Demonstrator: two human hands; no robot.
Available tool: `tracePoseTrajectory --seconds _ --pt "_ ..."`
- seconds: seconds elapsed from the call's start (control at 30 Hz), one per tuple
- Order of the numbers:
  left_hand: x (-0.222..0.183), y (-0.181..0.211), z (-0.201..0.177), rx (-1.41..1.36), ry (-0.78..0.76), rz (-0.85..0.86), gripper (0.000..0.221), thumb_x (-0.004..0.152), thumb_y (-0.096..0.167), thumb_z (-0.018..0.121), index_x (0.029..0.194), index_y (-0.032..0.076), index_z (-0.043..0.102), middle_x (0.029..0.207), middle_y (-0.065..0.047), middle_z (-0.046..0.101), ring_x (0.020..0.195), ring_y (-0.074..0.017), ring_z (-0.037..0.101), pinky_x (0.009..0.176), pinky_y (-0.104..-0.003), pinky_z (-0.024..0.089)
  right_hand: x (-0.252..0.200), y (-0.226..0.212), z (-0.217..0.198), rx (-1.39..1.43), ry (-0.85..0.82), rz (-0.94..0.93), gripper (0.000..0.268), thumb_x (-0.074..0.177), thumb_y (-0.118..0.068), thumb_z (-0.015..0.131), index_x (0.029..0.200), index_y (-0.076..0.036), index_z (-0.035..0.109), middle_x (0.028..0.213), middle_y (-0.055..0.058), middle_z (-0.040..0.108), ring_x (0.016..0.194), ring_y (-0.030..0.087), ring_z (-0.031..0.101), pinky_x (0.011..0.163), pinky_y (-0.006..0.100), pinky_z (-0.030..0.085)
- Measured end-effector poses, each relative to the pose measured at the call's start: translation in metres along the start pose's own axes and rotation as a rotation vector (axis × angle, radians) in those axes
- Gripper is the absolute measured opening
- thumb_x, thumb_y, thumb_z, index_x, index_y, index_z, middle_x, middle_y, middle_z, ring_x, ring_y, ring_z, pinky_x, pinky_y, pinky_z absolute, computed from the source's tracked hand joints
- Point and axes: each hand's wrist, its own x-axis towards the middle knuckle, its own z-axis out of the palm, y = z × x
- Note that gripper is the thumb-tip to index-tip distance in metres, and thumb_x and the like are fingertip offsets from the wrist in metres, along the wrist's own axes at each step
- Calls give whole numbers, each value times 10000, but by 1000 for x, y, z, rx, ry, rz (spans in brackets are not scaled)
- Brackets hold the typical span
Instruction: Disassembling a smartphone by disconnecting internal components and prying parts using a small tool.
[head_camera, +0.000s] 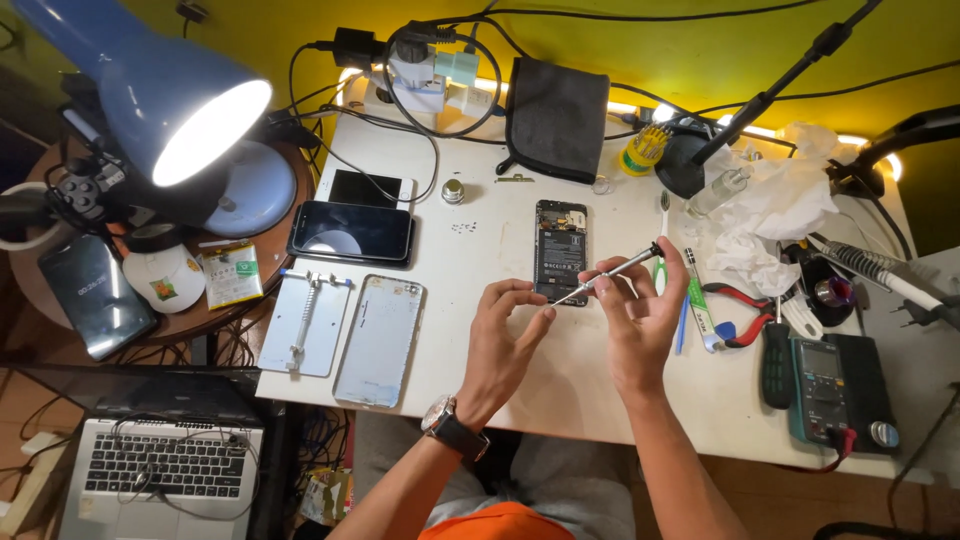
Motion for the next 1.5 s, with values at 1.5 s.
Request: tracePoseTrajectory --seconds 1.5 --pt "-2 -51 20 680 -76 518 272 871 162 689 1133 94 670 1251 -91 550 1268 -315 503 951 -432 422 4 59 -28 -92 262 12 720 1005 68 596 1574 -107 193 1107 205 608 972 280 711 884 414 661"
